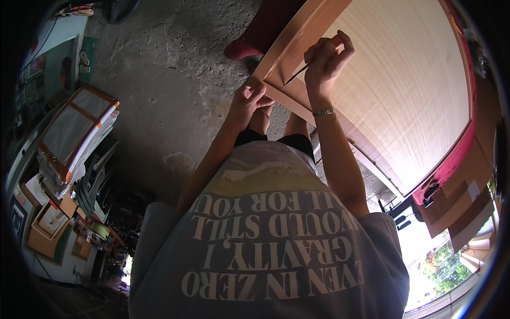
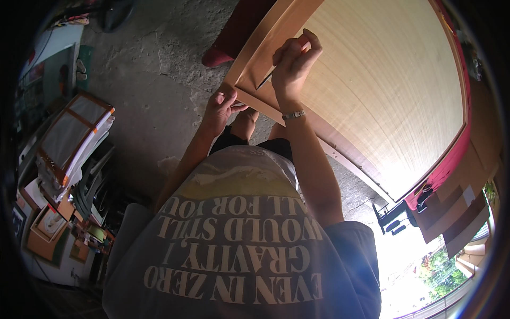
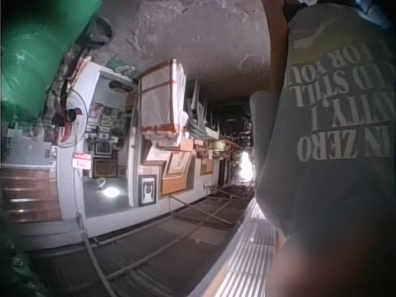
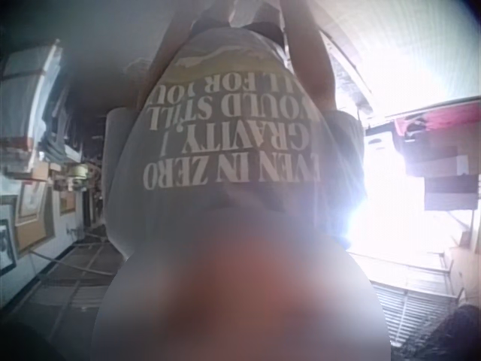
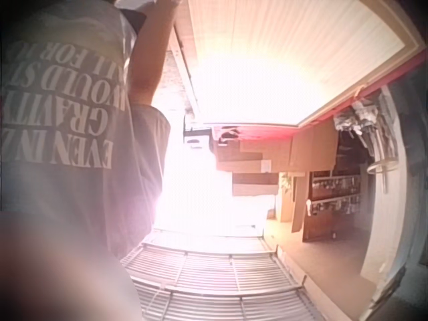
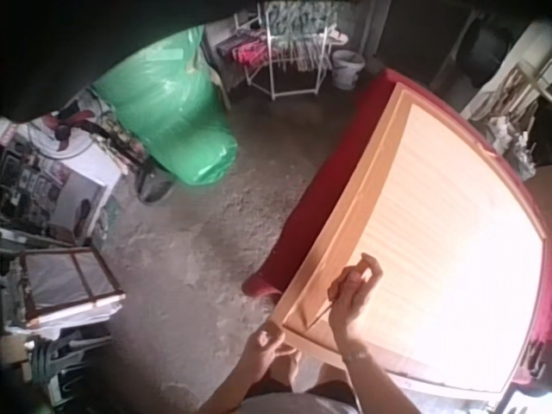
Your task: The person assembles a wooden frame by drilling screws, cutting a yellow cord, and prying off a wooden trim piece. They use a cordless drill, pliers, a utility knife, and a screwdriver to manipulate the frame and trim.
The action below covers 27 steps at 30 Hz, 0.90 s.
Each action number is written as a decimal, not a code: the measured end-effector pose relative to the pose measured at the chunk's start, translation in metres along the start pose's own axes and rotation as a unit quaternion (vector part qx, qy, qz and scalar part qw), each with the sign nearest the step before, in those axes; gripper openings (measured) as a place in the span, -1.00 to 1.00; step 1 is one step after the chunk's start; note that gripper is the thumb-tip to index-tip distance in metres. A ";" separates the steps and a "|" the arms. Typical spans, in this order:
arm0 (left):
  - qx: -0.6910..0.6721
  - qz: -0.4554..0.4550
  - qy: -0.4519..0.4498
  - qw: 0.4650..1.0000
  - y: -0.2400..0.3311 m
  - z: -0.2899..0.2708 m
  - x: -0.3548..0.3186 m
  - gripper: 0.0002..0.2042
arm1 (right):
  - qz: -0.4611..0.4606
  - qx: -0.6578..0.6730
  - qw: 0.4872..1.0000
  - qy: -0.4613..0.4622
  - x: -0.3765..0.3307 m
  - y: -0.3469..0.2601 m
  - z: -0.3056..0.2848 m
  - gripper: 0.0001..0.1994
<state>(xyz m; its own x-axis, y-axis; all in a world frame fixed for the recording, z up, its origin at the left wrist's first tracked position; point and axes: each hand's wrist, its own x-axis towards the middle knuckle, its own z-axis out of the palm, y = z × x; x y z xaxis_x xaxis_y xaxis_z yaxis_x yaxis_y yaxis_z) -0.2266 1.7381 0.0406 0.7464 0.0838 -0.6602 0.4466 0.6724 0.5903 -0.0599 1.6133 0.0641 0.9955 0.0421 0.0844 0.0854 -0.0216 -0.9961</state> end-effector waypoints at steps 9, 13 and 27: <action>0.022 -0.008 0.014 1.000 -0.002 0.001 0.001 -0.74 | -0.044 -0.041 0.998 0.009 -0.011 -0.001 0.003 -0.74; -0.015 0.002 0.027 1.000 -0.003 0.006 0.000 -0.74 | 0.002 -0.092 0.995 0.043 -0.006 0.011 0.005 -0.74; -0.005 -0.040 0.127 0.991 0.006 0.033 0.008 -0.58 | -0.091 -0.032 0.994 0.046 -0.033 -0.021 -0.007 -0.71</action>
<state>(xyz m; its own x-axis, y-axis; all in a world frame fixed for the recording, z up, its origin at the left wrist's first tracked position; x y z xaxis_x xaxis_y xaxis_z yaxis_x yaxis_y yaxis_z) -0.2020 1.7191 0.0545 0.5604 0.2108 -0.8009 0.4930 0.6922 0.5271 -0.0945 1.6053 0.0826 0.9624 -0.0406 0.2685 0.2644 -0.0855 -0.9606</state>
